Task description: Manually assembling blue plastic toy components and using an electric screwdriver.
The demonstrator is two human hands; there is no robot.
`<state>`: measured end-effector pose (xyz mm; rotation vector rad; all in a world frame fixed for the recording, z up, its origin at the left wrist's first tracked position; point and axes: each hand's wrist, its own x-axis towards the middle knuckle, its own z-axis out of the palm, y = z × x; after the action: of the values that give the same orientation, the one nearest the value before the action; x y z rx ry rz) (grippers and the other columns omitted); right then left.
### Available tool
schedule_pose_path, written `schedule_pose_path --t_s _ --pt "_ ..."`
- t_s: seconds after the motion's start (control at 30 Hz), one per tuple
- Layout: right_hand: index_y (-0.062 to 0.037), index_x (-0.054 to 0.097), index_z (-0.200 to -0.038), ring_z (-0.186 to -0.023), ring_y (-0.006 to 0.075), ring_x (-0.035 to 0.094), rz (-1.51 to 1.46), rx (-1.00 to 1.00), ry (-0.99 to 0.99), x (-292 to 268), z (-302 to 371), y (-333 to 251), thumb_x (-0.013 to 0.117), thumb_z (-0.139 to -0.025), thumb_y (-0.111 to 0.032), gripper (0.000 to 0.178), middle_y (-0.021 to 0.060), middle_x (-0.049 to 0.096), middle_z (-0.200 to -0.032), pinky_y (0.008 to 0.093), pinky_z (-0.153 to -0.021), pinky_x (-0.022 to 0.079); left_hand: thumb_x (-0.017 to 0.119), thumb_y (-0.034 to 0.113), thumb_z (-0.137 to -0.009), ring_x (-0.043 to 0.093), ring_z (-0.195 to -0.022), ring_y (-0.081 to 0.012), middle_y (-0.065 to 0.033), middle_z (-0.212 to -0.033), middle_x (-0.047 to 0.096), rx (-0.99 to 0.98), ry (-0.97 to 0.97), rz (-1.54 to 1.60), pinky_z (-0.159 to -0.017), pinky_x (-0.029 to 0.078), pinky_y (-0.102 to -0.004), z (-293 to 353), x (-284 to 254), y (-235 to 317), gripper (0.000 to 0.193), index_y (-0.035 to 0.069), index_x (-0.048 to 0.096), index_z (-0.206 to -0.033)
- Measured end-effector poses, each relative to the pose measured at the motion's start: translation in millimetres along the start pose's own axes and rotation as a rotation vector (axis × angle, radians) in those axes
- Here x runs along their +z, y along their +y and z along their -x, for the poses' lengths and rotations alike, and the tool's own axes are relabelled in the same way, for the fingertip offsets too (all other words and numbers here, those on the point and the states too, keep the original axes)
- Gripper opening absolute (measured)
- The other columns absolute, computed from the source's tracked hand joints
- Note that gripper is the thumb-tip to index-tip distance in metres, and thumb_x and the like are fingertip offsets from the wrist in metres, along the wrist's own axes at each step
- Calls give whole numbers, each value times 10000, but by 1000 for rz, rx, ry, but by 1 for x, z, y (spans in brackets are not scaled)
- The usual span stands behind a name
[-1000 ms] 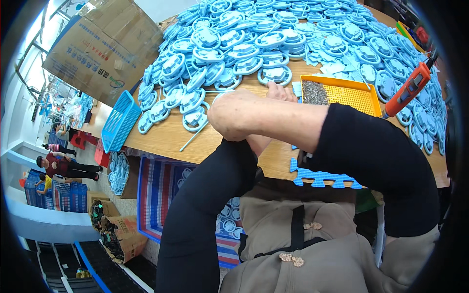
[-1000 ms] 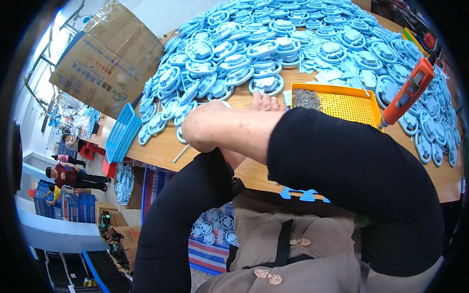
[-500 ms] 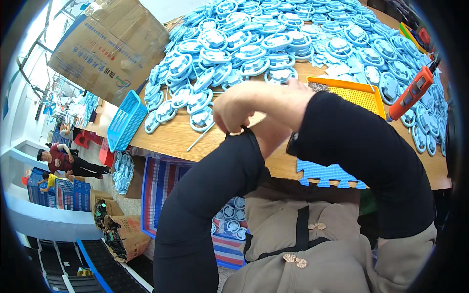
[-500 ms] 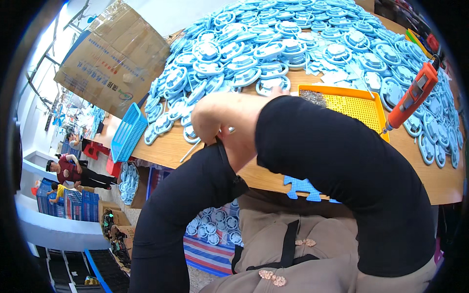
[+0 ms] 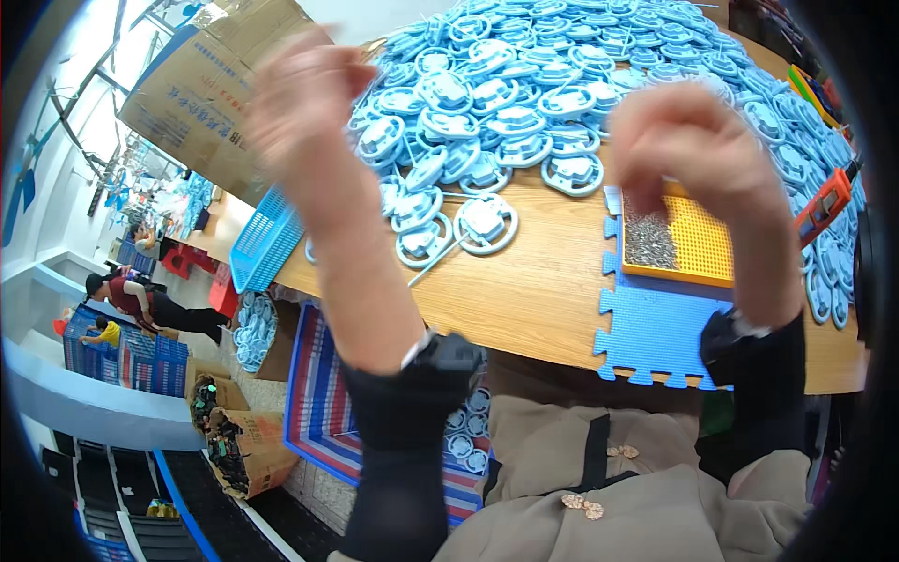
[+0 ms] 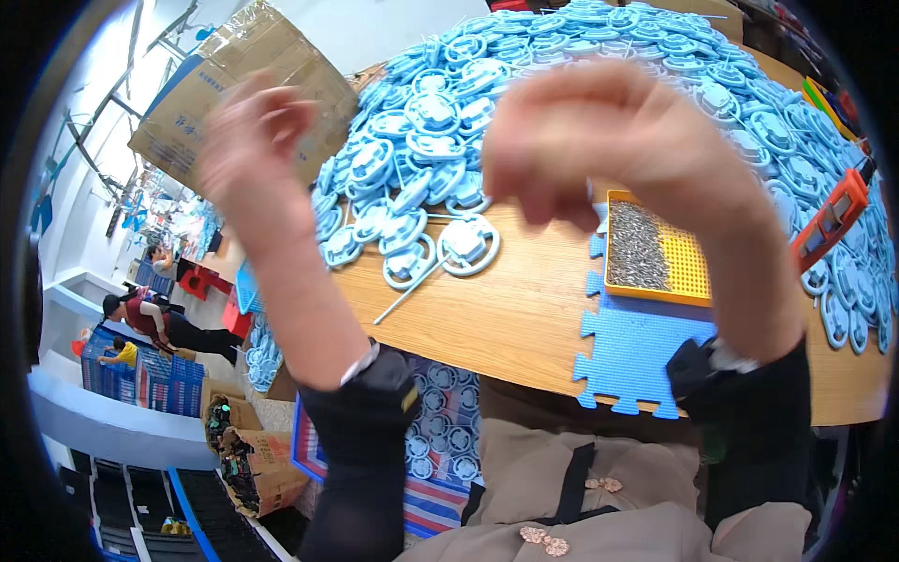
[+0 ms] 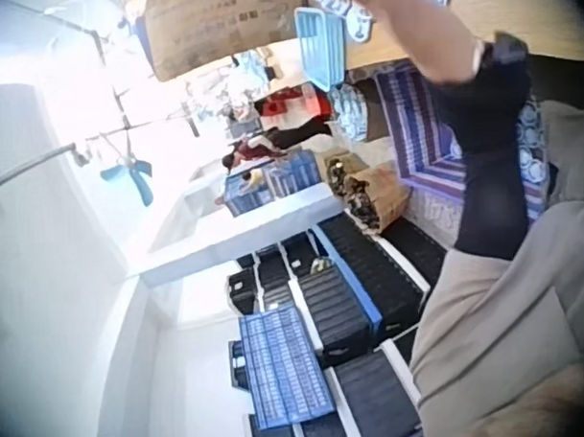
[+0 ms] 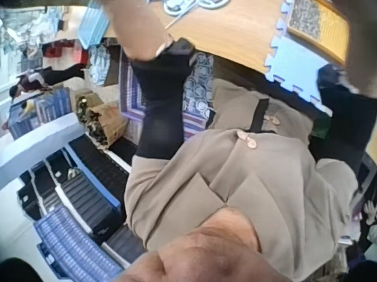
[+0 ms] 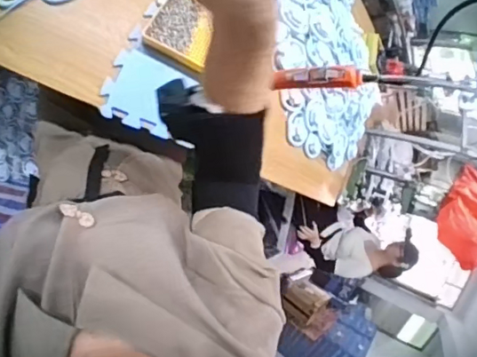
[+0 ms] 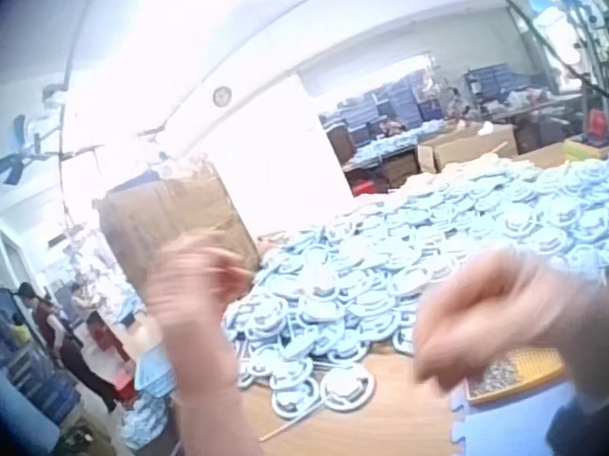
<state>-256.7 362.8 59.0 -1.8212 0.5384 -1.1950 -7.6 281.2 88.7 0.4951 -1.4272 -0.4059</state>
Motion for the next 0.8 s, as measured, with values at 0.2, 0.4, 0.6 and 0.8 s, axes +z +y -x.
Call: schedule_pose_path --t_s 0.2,0.4,0.6,0.8 --pt "9 670 -1015 -852 115 621 -366 350 -273 105 21 62 623 -889 -170 224 59 684 -907 273 -785 504 421 131 -926 573 -930 -298 -190 -897 553 119 -7 857 -952 400 -518 24 -49 115 198 -37 514 -975" --pt "-4 642 -873 -701 80 555 -571 468 -332 136 24 51 666 -871 -245 243 7 613 -745 254 -616 450 415 127 -838 496 -854 -239 -150 -788 485 297 103 765 -860 358 -454 38 -40 147 130 8 468 -834" --pt "-4 584 -804 -665 96 549 -412 438 -314 139 26 41 683 -837 -253 270 16 590 -706 275 -579 443 433 123 -781 486 -784 -238 -161 -719 464 357 138 610 -820 355 -431 44 -28 147 148 20 428 -675" --pt "16 597 -889 -670 120 569 -373 327 -221 150 40 45 652 -836 -204 233 31 601 -734 289 -607 463 522 123 -944 619 -927 -206 -50 -904 681 286 -77 663 -1032 418 -324 48 -47 150 181 5 645 -1005"
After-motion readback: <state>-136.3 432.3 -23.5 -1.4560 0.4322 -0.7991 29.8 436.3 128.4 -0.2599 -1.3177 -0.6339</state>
